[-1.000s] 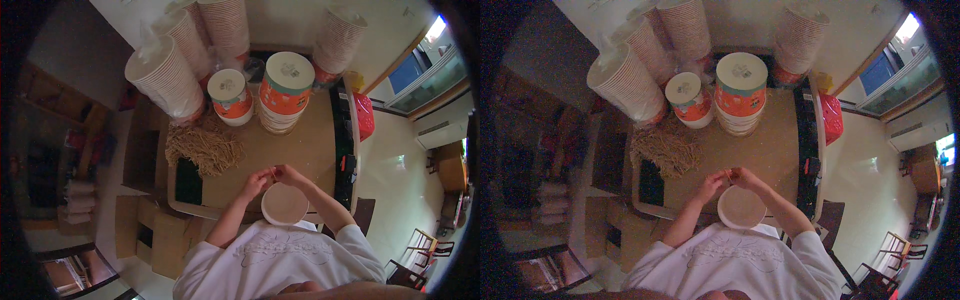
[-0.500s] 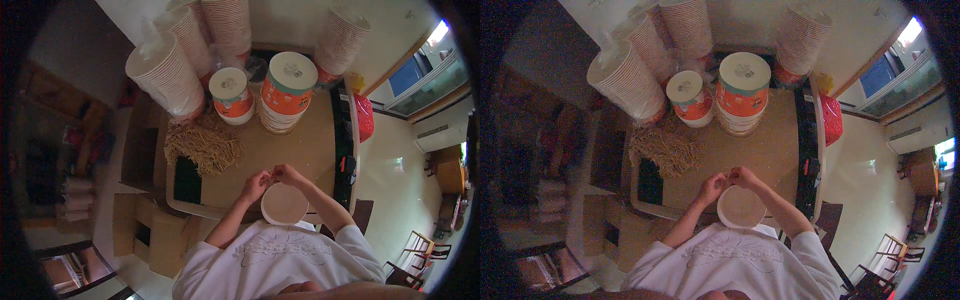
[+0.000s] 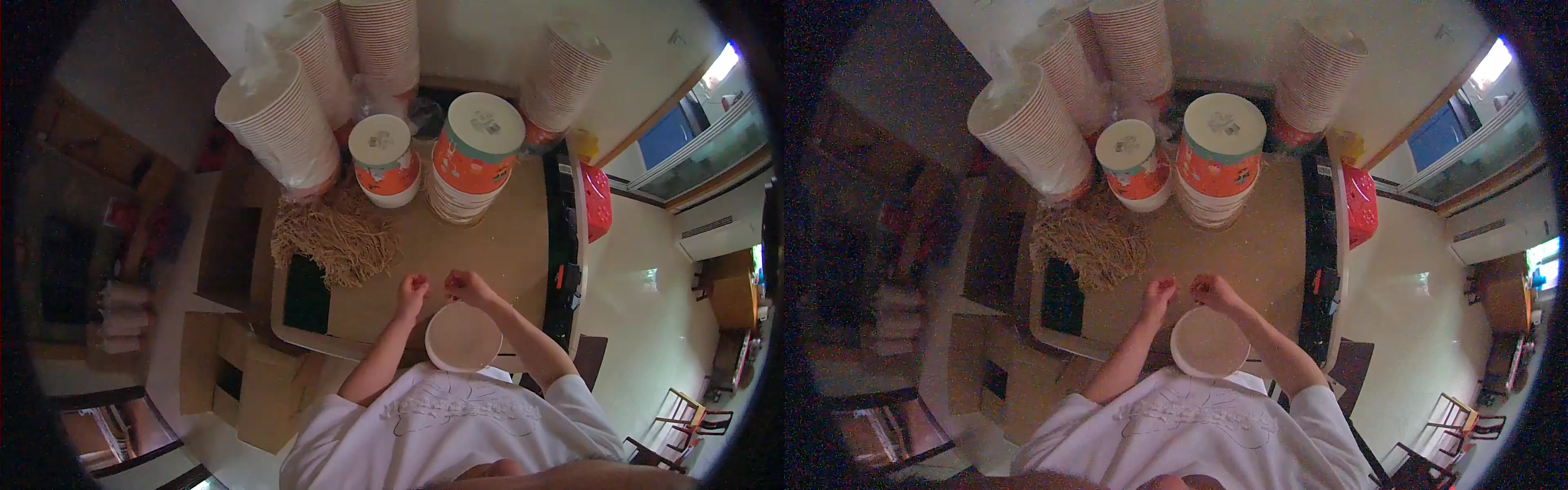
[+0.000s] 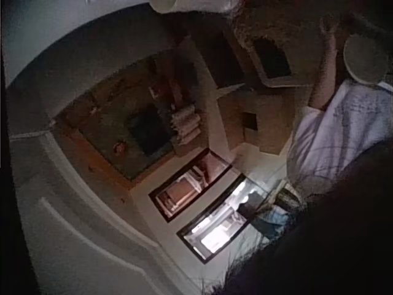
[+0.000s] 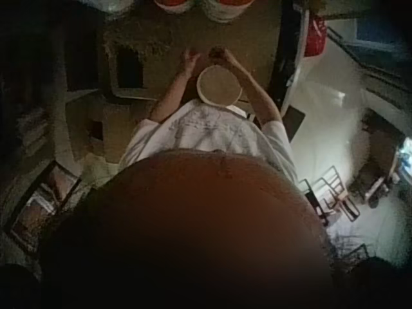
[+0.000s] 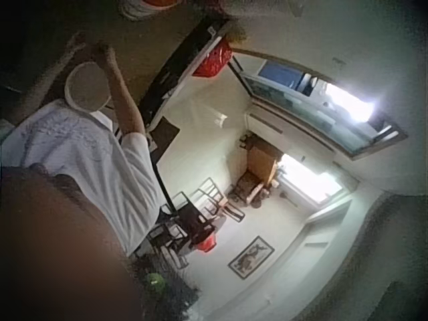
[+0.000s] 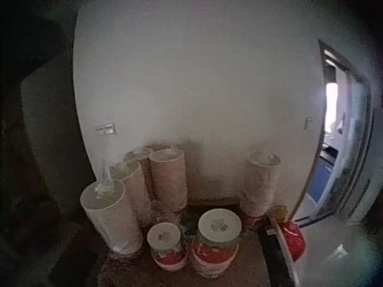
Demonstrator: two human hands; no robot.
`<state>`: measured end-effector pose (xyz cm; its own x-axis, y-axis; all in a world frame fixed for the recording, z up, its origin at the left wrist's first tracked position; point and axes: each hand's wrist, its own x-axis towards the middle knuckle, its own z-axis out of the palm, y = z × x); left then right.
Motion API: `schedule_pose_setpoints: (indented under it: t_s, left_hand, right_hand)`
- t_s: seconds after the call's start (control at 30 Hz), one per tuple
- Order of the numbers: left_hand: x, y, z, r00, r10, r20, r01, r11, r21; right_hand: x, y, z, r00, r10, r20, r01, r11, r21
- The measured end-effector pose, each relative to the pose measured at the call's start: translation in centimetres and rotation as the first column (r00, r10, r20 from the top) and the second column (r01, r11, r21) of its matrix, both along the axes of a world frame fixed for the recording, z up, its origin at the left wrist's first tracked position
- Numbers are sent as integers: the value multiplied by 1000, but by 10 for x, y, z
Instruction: Packing paper containers with shredded material in a manufacturing environment.
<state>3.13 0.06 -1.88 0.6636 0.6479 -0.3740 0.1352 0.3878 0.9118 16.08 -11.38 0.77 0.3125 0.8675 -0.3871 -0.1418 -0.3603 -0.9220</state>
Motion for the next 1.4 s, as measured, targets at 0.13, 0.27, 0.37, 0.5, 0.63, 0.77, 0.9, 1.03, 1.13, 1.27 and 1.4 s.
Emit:
schedule_pose_setpoints:
  t_s: [0.13, 0.27, 0.37, 0.5, 0.63, 0.77, 0.9, 1.03, 1.13, 1.27, 1.4]
  left_hand:
    - [-15, -2, -11, 917, -357, -177, 296, 908, -296]
    - [-7, -12, 33, 929, -351, -119, 303, 905, -299]
    - [-12, -11, 13, 938, -333, -98, 293, 910, -292]
    - [-14, -9, 10, 951, -302, -70, 262, 904, -338]
    - [-11, -6, 14, 946, -320, -47, 296, 914, -277]
    - [-10, -7, 21, 949, -313, -36, 293, 919, -264]
    - [-7, -10, 28, 948, -305, -88, 270, 922, -278]
    - [-5, -10, 25, 949, -303, -87, 259, 907, -333]
    - [-9, -10, 19, 956, -292, -28, 267, 905, -332]
    - [-5, -11, 20, 932, -359, -53, 334, 905, -261]
    - [-2, -14, 25, 930, -360, -72, 332, 910, -248]
  right_hand:
    - [-1, 2, -2, 998, 23, 53, -21, 999, -39]
    - [3, -2, -4, 989, 41, 143, -36, 999, -35]
    - [1, 0, 10, 997, 19, 81, -15, 999, -48]
    - [-5, -4, 56, 955, 5, 297, -48, 989, 139]
    - [-36, -26, 98, 797, 48, 602, -79, 997, 26]
    - [-75, -49, 62, 976, -117, 184, 165, 947, -275]
    - [-80, -47, -2, 883, -464, 79, 463, 886, 31]
    - [-71, -43, 16, 934, -171, 315, 215, 970, -111]
    - [-63, -38, 81, 753, 67, 655, -21, 997, -78]
    - [-32, -14, 81, 653, 42, 757, 33, 996, -83]
    - [-7, -1, 54, 871, 67, 486, -2, 991, -134]
